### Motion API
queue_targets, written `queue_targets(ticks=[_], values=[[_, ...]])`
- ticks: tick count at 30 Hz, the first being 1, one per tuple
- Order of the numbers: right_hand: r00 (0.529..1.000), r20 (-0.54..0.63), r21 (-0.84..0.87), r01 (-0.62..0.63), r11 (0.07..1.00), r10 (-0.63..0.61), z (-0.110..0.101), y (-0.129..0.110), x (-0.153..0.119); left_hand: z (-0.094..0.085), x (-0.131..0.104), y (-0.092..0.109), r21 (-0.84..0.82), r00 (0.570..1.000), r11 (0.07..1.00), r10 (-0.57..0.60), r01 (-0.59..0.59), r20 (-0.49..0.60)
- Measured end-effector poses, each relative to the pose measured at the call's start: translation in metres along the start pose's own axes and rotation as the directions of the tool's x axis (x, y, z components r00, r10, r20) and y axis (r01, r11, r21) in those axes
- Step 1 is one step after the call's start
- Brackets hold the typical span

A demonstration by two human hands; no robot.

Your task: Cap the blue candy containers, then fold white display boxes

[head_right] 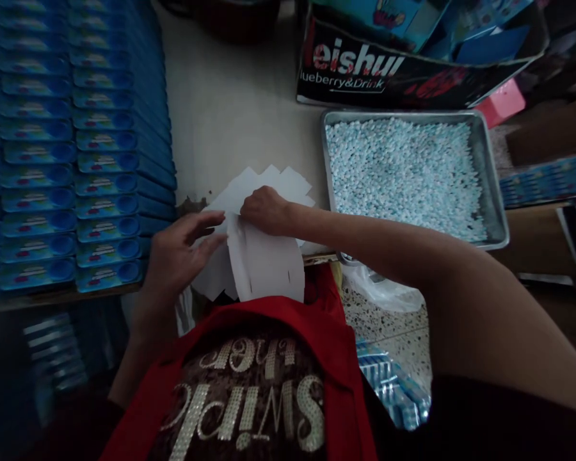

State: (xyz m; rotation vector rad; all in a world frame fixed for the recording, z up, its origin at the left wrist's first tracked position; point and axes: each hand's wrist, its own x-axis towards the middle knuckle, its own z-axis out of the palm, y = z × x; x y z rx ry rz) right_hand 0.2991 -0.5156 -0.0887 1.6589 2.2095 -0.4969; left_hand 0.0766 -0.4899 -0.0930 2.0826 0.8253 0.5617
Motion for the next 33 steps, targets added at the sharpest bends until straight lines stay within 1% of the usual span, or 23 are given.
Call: queue_targets(ticks=[1,2,5,7,8,9,11,12,13,14,15,16,17,18,19,21,22,24,25,26,28,30,33], values=[[1.000,0.000,-0.016,-0.007,1.000,0.007,-0.004,0.003,-0.001,-0.004,-0.011,0.000,0.035,0.992,0.991,0.128,-0.128,0.012],[1.000,0.000,-0.026,-0.008,1.000,0.008,-0.008,0.006,0.000,-0.005,-0.019,-0.001,0.089,0.967,0.963,0.252,-0.255,0.043],[0.998,0.018,0.003,0.056,0.998,-0.056,-0.022,0.011,0.004,0.008,-0.028,-0.004,0.232,0.826,0.793,0.540,-0.563,0.158],[0.996,0.025,0.036,0.088,0.995,-0.088,-0.030,0.013,0.006,0.024,-0.025,-0.008,0.281,0.740,0.687,0.648,-0.670,0.180],[0.995,0.016,0.057,0.100,0.993,-0.101,-0.034,0.014,0.004,0.032,-0.023,-0.010,0.306,0.717,0.655,0.676,-0.691,0.169],[0.994,-0.016,0.082,0.110,0.991,-0.109,-0.037,0.017,-0.001,0.039,-0.022,-0.011,0.342,0.714,0.642,0.684,-0.686,0.150],[0.983,-0.165,0.141,0.102,0.985,-0.078,-0.041,0.021,-0.024,0.050,-0.020,-0.007,0.448,0.770,0.660,0.629,-0.603,0.108],[0.959,-0.282,0.179,0.078,0.981,-0.025,-0.040,0.022,-0.042,0.055,-0.020,-0.002,0.501,0.816,0.679,0.570,-0.537,0.102],[0.907,-0.416,0.223,0.037,0.974,0.060,-0.036,0.022,-0.063,0.060,-0.018,0.006,0.546,0.866,0.698,0.487,-0.463,0.111],[0.823,-0.543,0.267,-0.017,0.964,0.165,-0.029,0.019,-0.085,0.065,-0.016,0.015,0.583,0.913,0.716,0.387,-0.384,0.127],[0.718,-0.646,0.306,-0.066,0.950,0.258,-0.018,0.014,-0.108,0.070,-0.012,0.024,0.611,0.952,0.732,0.271,-0.302,0.145],[0.615,-0.725,0.321,-0.095,0.942,0.309,-0.003,0.005,-0.128,0.076,-0.006,0.032,0.632,0.975,0.743,0.146,-0.220,0.167],[0.545,-0.778,0.308,-0.104,0.946,0.313,0.016,-0.005,-0.144,0.081,0.001,0.039,0.645,0.980,0.752,0.014,-0.140,0.196],[0.513,-0.814,0.263,-0.096,0.960,0.274,0.037,-0.017,-0.155,0.086,0.008,0.044,0.649,0.966,0.758,-0.115,-0.066,0.232],[0.509,-0.833,0.205,-0.083,0.975,0.218,0.060,-0.029,-0.161,0.090,0.015,0.047,0.644,0.936,0.765,-0.223,-0.006,0.274],[0.571,-0.805,0.128,-0.099,0.987,0.161,0.103,-0.048,-0.158,0.093,0.025,0.046,0.608,0.875,0.791,-0.342,0.071,0.343],[0.597,-0.788,0.104,-0.116,0.988,0.153,0.121,-0.054,-0.151,0.093,0.026,0.042,0.578,0.876,0.812,-0.331,0.076,0.351],[0.642,-0.749,0.089,-0.147,0.985,0.164,0.144,-0.059,-0.134,0.088,0.019,0.032,0.524,0.944,0.851,-0.166,-0.008,0.284],[0.660,-0.732,0.088,-0.154,0.984,0.169,0.149,-0.059,-0.126,0.084,0.011,0.027,0.518,0.972,0.851,-0.043,-0.086,0.232],[0.677,-0.715,0.091,-0.161,0.983,0.177,0.151,-0.058,-0.120,0.080,0.001,0.021,0.526,0.977,0.832,0.081,-0.175,0.198],[0.710,-0.674,0.105,-0.182,0.978,0.204,0.146,-0.056,-0.112,0.075,-0.019,0.011,0.561,0.947,0.763,0.248,-0.322,0.205],[0.748,-0.616,0.125,-0.215,0.969,0.245,0.135,-0.057,-0.110,0.074,-0.033,0.003,0.596,0.932,0.717,0.270,-0.362,0.242],[0.803,-0.509,0.152,-0.270,0.951,0.310,0.119,-0.060,-0.108,0.080,-0.036,-0.001,0.667,0.964,0.697,0.161,-0.263,0.212]])
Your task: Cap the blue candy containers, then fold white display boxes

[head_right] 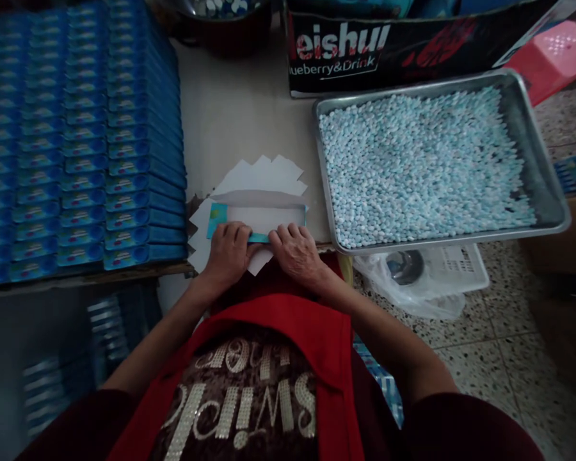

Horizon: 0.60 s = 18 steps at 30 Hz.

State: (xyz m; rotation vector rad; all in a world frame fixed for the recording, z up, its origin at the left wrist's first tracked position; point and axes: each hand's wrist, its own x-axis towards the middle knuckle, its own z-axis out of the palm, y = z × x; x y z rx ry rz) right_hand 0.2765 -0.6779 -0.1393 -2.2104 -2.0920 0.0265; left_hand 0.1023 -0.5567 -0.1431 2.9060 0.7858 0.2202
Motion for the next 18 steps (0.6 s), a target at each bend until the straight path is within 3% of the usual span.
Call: queue_targets(ticks=[2,6,14,16,18], values=[[0.997,0.068,-0.008,-0.030,1.000,0.030,-0.006,-0.002,0.006,0.001,0.008,-0.001,0.041,0.997,0.999,-0.031,0.028,0.064],[0.980,0.198,0.002,-0.031,1.000,0.030,-0.015,0.000,0.018,-0.003,0.019,-0.012,0.046,0.980,0.998,0.027,-0.036,0.196],[0.942,0.332,0.043,0.026,0.999,-0.038,-0.023,0.006,0.032,-0.012,0.022,-0.032,-0.164,0.967,0.986,0.072,-0.031,0.246],[0.927,0.371,0.067,0.033,0.997,-0.055,-0.033,0.011,0.030,-0.014,0.023,-0.034,-0.178,0.960,0.984,0.065,-0.016,0.273],[0.896,0.412,0.209,0.083,0.974,-0.165,-0.054,0.021,0.029,-0.019,0.023,-0.036,-0.220,0.948,0.974,0.112,-0.046,0.298]])
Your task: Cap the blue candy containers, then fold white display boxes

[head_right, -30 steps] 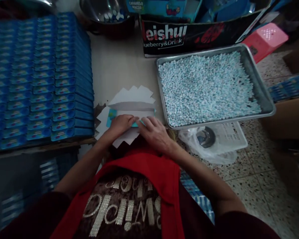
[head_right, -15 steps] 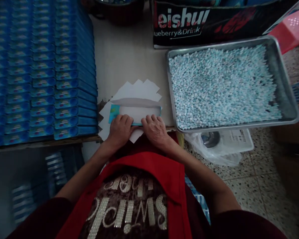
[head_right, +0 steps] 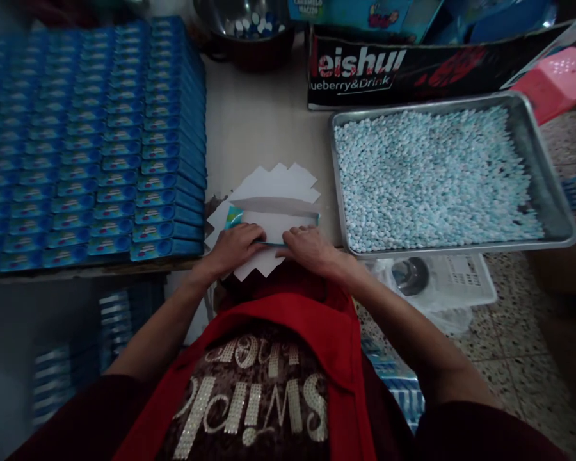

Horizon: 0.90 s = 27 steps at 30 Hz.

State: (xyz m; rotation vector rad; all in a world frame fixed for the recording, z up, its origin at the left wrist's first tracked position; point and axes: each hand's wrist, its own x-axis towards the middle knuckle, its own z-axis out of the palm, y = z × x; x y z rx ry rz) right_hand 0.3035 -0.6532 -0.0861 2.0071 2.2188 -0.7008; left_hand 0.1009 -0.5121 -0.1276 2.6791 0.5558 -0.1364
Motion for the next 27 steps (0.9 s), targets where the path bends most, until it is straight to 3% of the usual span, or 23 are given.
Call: queue_targets(ticks=[3,5,7,11,14,16,18,21,23,25,27], values=[[0.973,-0.090,0.109,0.222,0.969,-0.213,-0.046,0.018,-0.014,-0.009,-0.003,0.000,-0.033,0.992,0.992,0.120,-0.119,0.043],[0.933,-0.221,-0.030,0.286,0.958,-0.285,-0.075,0.034,-0.010,-0.017,-0.001,0.001,0.007,0.979,0.981,0.191,-0.192,0.077],[0.910,-0.217,-0.193,0.314,0.930,-0.352,-0.092,0.051,0.007,-0.027,0.006,0.002,0.094,0.964,0.964,0.235,-0.247,0.124],[0.876,-0.049,-0.281,0.449,0.848,-0.479,-0.086,0.074,0.046,-0.054,0.032,-0.005,0.238,0.970,0.945,0.194,-0.226,0.149],[0.846,-0.153,-0.302,0.453,0.839,-0.511,-0.061,0.069,0.046,-0.077,0.042,-0.006,0.236,0.988,0.961,0.154,-0.144,-0.025],[0.859,-0.238,-0.272,0.390,0.880,-0.454,-0.041,0.052,0.034,-0.086,0.033,0.004,0.198,0.973,0.975,0.141,-0.104,-0.185],[0.886,-0.306,-0.179,0.306,0.935,-0.349,-0.022,0.029,0.022,-0.081,0.015,0.023,0.140,0.962,0.988,0.100,-0.065,-0.256],[0.889,-0.388,0.028,0.276,0.961,-0.244,-0.003,0.003,0.006,-0.051,-0.014,0.052,0.058,0.993,0.998,-0.031,0.038,-0.117],[0.862,-0.477,0.151,0.274,0.950,-0.173,-0.003,0.003,-0.004,-0.027,-0.024,0.065,0.130,0.987,0.983,-0.111,0.126,-0.119],[0.816,-0.574,0.264,0.111,0.958,0.063,-0.011,0.016,-0.015,-0.012,-0.023,0.073,0.217,0.983,0.967,-0.105,0.136,-0.150],[0.753,-0.555,0.354,-0.170,0.920,0.353,-0.024,0.034,-0.022,-0.008,-0.015,0.076,0.266,0.994,0.963,-0.009,0.039,-0.113]])
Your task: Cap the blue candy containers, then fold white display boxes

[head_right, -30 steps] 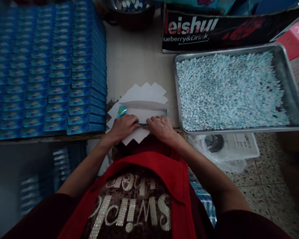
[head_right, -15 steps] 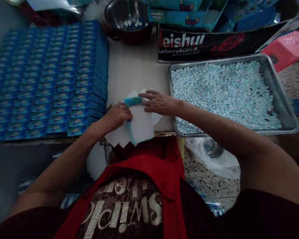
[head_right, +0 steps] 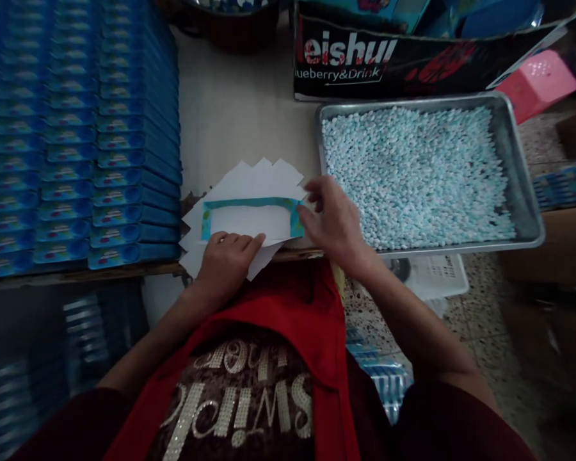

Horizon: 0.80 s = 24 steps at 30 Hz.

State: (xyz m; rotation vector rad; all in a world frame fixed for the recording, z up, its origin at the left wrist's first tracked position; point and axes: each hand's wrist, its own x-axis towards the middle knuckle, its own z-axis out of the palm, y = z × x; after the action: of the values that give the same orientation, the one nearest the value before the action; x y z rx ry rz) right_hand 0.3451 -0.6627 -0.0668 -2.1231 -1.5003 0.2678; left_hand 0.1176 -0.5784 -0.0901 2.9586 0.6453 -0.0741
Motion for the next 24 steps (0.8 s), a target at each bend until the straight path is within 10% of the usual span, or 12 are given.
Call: queue_targets(ticks=[3,8,24], values=[[0.963,0.140,-0.206,-0.199,0.958,0.230,-0.009,0.011,0.019,-0.008,0.013,0.001,-0.013,0.986,0.988,0.153,-0.152,0.069],[0.871,0.357,-0.415,-0.176,0.893,0.337,0.017,0.005,0.048,-0.015,0.023,0.007,-0.090,0.977,0.980,0.188,-0.179,0.096],[0.794,0.384,-0.753,-0.025,0.657,0.470,0.050,-0.044,0.079,-0.009,0.023,0.021,-0.312,0.980,0.944,0.156,-0.111,0.123]])
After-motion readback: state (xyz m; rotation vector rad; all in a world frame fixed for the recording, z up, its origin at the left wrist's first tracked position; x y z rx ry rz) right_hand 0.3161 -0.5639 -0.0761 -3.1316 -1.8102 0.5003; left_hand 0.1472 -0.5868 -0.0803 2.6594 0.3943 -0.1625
